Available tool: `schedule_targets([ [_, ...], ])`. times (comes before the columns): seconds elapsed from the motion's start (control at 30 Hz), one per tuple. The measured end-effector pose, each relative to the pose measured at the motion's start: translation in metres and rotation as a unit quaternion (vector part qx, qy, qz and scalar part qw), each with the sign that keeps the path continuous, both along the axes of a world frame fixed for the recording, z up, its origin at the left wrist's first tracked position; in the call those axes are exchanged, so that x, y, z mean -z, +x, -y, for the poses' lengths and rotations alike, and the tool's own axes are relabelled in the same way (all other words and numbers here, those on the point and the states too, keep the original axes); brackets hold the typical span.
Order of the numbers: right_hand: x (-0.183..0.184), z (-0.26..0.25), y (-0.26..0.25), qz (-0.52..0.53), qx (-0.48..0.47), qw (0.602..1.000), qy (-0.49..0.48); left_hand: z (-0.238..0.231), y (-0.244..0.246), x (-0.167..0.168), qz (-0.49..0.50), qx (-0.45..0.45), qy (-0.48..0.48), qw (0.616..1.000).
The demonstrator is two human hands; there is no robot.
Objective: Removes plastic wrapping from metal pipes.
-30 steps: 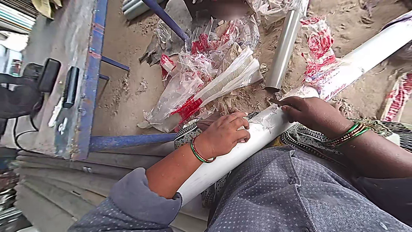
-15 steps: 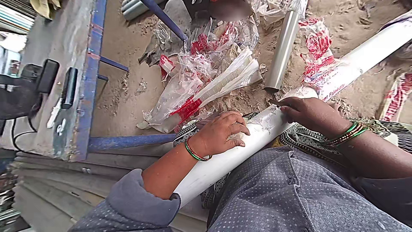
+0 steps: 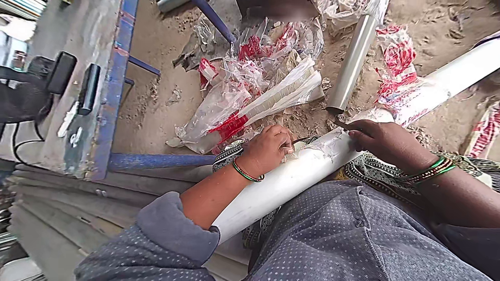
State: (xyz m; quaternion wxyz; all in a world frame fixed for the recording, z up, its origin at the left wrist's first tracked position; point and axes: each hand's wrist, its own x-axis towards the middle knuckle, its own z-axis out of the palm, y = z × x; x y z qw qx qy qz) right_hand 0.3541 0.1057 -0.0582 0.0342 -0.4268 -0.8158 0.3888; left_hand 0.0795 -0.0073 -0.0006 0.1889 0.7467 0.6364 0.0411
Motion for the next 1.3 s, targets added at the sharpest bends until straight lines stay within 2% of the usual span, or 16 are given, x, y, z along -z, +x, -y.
schedule_targets([
  [0.2,0.0,0.0,0.0,0.002,0.002,1.0,-0.001,0.0,-0.003,-0.008,0.046,-0.074,-0.054,0.995],
  [0.43,-0.001,-0.001,-0.002,0.021,0.011,0.999,-0.03,-0.003,0.016,-0.015,-0.006,-0.077,-0.194,0.978],
  [0.57,0.0,-0.001,-0.002,0.007,0.017,1.0,-0.025,-0.005,0.015,-0.014,-0.023,-0.081,-0.175,0.981],
  [0.73,0.003,-0.003,-0.001,-0.008,0.024,0.999,-0.024,-0.017,-0.004,-0.006,-0.03,-0.132,-0.182,0.974],
  [0.9,0.005,-0.004,-0.001,-0.002,0.023,0.999,-0.021,-0.019,-0.017,-0.006,0.073,-0.189,-0.206,0.957],
  [1.0,0.003,-0.004,-0.002,0.004,0.02,1.0,-0.024,-0.016,-0.025,-0.009,0.137,-0.222,-0.165,0.951],
  [1.1,0.001,-0.005,-0.003,0.015,0.016,0.999,-0.034,-0.016,-0.035,-0.025,0.129,-0.231,-0.094,0.96],
  [1.2,-0.002,-0.006,-0.004,0.024,0.011,0.999,-0.046,-0.005,-0.046,-0.06,0.121,-0.226,-0.011,0.966],
  [1.3,-0.003,-0.006,-0.002,0.025,0.014,0.998,-0.054,0.026,-0.071,-0.105,0.151,-0.255,0.076,0.952],
])
